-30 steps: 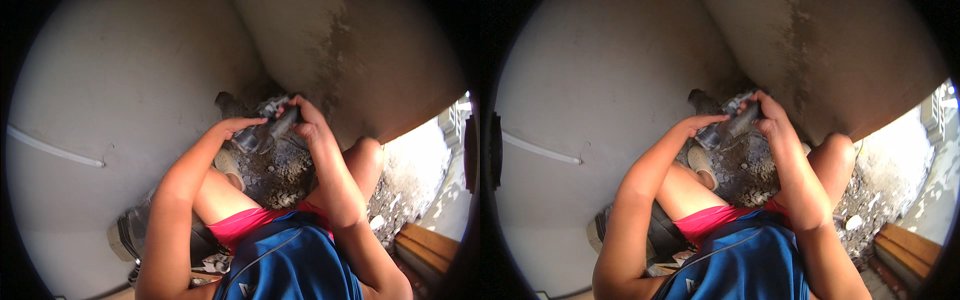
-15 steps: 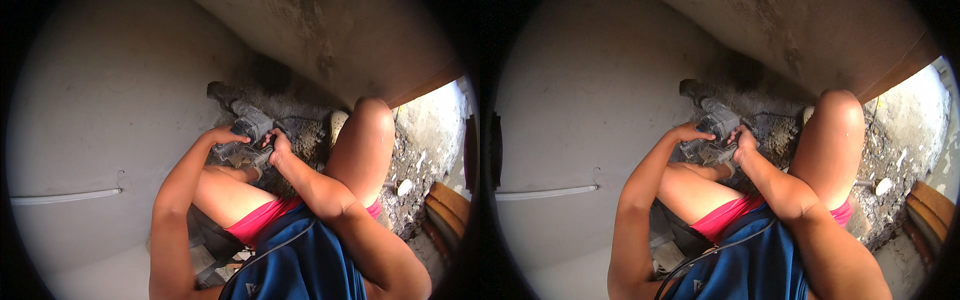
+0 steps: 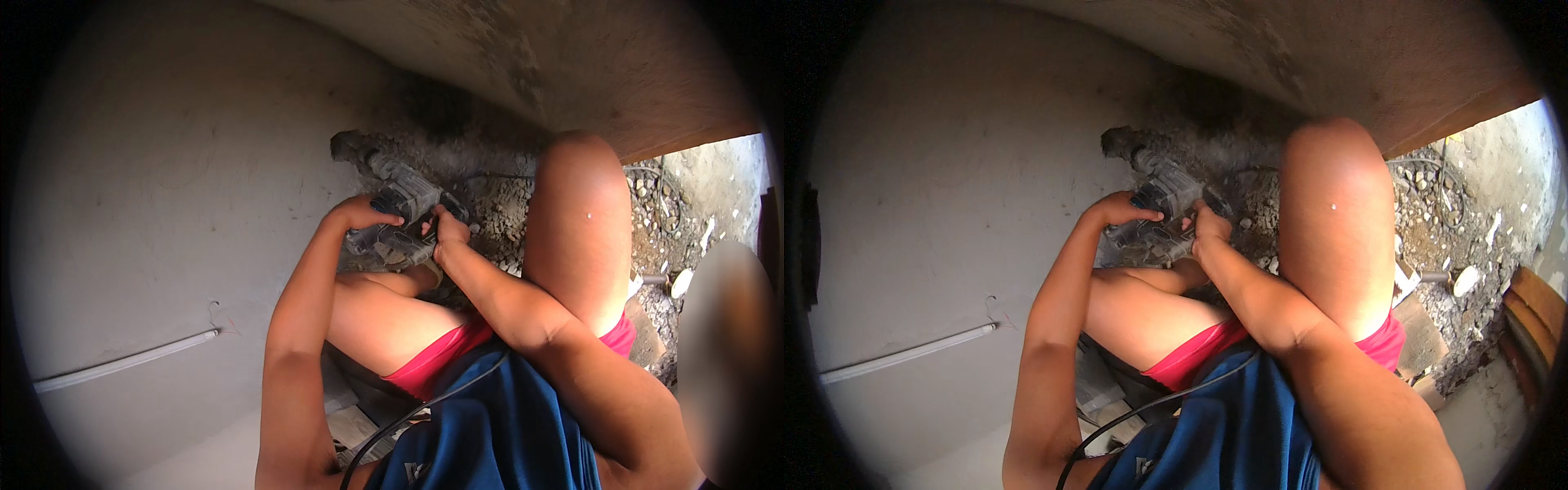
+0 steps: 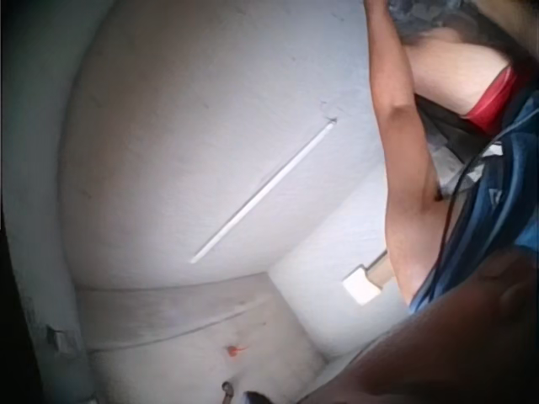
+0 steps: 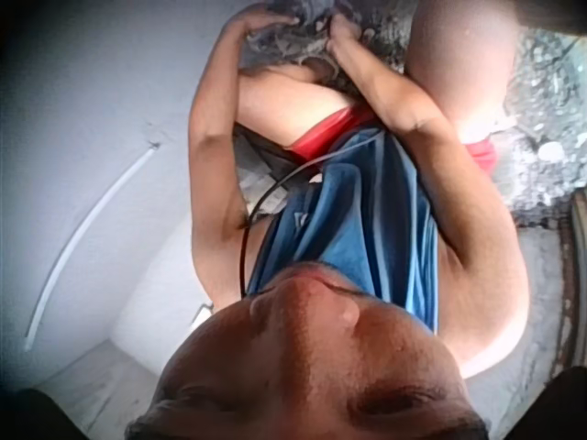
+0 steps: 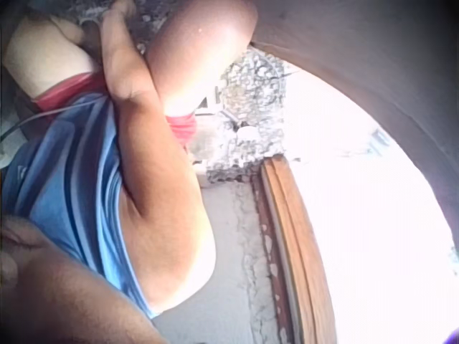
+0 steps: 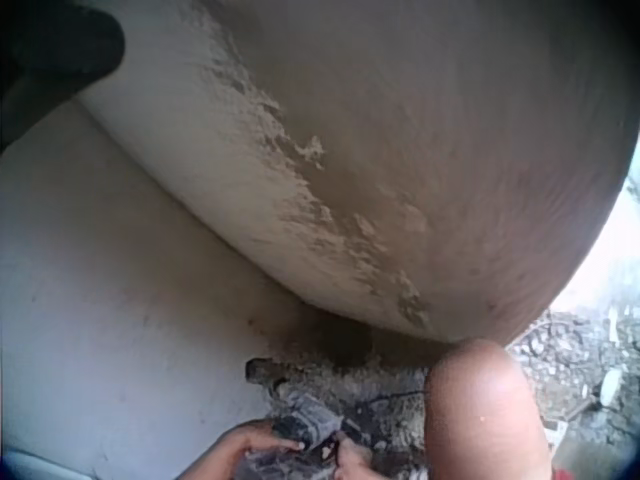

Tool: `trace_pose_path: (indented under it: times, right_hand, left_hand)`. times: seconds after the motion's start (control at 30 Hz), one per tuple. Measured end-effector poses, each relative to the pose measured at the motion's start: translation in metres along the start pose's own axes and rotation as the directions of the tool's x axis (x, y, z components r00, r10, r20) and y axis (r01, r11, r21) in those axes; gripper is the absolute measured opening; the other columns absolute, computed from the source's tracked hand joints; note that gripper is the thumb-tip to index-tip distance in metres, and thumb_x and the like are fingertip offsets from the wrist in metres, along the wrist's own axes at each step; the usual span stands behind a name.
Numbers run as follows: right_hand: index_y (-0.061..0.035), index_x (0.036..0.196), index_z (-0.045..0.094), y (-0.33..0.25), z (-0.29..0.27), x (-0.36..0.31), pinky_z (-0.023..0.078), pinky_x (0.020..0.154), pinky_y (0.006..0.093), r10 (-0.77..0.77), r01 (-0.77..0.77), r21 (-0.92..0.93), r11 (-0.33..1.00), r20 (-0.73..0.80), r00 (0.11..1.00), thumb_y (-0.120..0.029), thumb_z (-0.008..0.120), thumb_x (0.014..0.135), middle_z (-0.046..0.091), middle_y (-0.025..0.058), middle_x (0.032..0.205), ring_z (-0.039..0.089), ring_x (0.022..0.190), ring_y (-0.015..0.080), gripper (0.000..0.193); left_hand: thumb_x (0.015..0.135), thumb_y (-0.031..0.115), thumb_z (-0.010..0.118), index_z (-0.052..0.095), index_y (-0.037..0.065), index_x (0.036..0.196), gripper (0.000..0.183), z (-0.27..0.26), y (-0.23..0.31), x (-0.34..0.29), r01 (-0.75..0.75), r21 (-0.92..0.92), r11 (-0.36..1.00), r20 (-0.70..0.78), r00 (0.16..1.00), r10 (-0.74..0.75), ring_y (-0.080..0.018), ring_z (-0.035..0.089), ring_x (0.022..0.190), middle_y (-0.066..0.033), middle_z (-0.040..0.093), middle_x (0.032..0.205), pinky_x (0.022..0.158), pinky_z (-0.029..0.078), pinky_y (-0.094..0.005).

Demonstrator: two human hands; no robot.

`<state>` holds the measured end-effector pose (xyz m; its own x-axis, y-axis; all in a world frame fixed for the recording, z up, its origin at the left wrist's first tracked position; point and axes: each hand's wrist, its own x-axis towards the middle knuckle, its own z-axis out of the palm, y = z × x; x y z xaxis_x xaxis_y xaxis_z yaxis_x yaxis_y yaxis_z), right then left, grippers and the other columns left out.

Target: The person kneels on the floor and uses a hammer drill to break apart a concrete wall section. They repeatedly apply the tool to the wall surface, creating debris and dust.

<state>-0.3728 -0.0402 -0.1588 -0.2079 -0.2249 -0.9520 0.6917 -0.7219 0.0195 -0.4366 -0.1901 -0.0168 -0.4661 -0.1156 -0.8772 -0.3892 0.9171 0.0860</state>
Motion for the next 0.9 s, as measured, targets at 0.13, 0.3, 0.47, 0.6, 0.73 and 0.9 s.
trace_pose_path:
  times: [0.13, 0.3, 0.47, 0.6, 0.73, 0.9]
  right_hand:
    - [0.0062, 0.088, 0.066, 0.011, -0.001, 0.019, 0.049, 0.046, 0.0372, 0.023, -0.027, -0.112, 0.993, -0.036, 0.999, -0.011, 0.068, 0.091, 0.065, 0.0124, 0.072, 0.059, 0.051, 0.0226, 0.017]
    - [0.0049, 0.085, 0.066, 0.011, -0.008, 0.043, 0.048, 0.047, 0.0369, -0.005, 0.008, -0.179, 0.984, 0.018, 1.000, -0.011, 0.068, 0.091, 0.064, 0.0122, 0.071, 0.059, 0.054, 0.0227, 0.017]
    - [0.0019, 0.085, 0.066, 0.004, 0.000, 0.055, 0.049, 0.051, 0.0365, 0.050, -0.038, -0.299, 0.954, 0.035, 0.998, -0.013, 0.068, 0.090, 0.064, 0.0118, 0.069, 0.058, 0.054, 0.0225, 0.016]
    - [-0.0024, 0.082, 0.066, -0.005, -0.003, 0.069, 0.047, 0.052, 0.0383, 0.026, -0.004, -0.251, 0.968, 0.084, 0.996, -0.016, 0.066, 0.089, 0.062, 0.0113, 0.066, 0.057, 0.053, 0.0228, 0.015]
    - [-0.0036, 0.080, 0.066, -0.012, 0.006, 0.070, 0.046, 0.054, 0.0363, 0.025, 0.011, -0.448, 0.894, 0.075, 0.997, -0.020, 0.067, 0.088, 0.062, 0.0107, 0.064, 0.057, 0.055, 0.0213, 0.018]
    - [-0.0009, 0.079, 0.066, -0.011, 0.011, 0.062, 0.046, 0.055, 0.0361, 0.031, -0.010, -0.346, 0.938, 0.054, 0.998, -0.018, 0.067, 0.086, 0.062, 0.0107, 0.065, 0.056, 0.055, 0.0213, 0.019]
  left_hand:
    - [0.062, 0.066, 0.086, 0.069, 0.005, 0.130, 0.093, 0.003, -0.016, 0.024, 0.093, 0.136, 0.986, 0.005, 0.996, -0.094, -0.0317, 0.065, 0.122, -0.0197, 0.069, 0.130, 0.102, 0.050, -0.0392]
    - [0.062, 0.071, 0.083, 0.067, 0.001, 0.131, 0.100, 0.016, -0.031, 0.050, 0.084, 0.170, 0.982, -0.039, 0.996, -0.079, -0.0342, 0.062, 0.127, -0.0222, 0.066, 0.134, 0.104, 0.049, -0.0396]
    - [0.064, 0.074, 0.080, 0.066, 0.000, 0.132, 0.102, 0.009, -0.036, 0.055, 0.042, 0.133, 0.990, -0.003, 0.999, -0.042, -0.0344, 0.062, 0.127, -0.0225, 0.065, 0.135, 0.106, 0.048, -0.0403]
    - [0.065, 0.078, 0.077, 0.066, -0.001, 0.132, 0.104, 0.004, -0.004, 0.048, 0.076, 0.202, 0.976, 0.007, 0.997, -0.079, -0.0349, 0.062, 0.126, -0.0225, 0.065, 0.135, 0.106, 0.047, -0.0401]
    - [0.065, 0.080, 0.075, 0.065, -0.001, 0.133, 0.105, 0.000, -0.014, 0.052, 0.141, 0.180, 0.974, 0.002, 0.990, -0.144, -0.0350, 0.061, 0.127, -0.0227, 0.065, 0.135, 0.107, 0.047, -0.0404]
    - [0.067, 0.074, 0.079, 0.063, 0.000, 0.137, 0.102, -0.005, -0.018, 0.058, 0.056, 0.127, 0.990, 0.017, 0.998, -0.059, -0.0341, 0.061, 0.128, -0.0218, 0.064, 0.138, 0.108, 0.046, -0.0401]
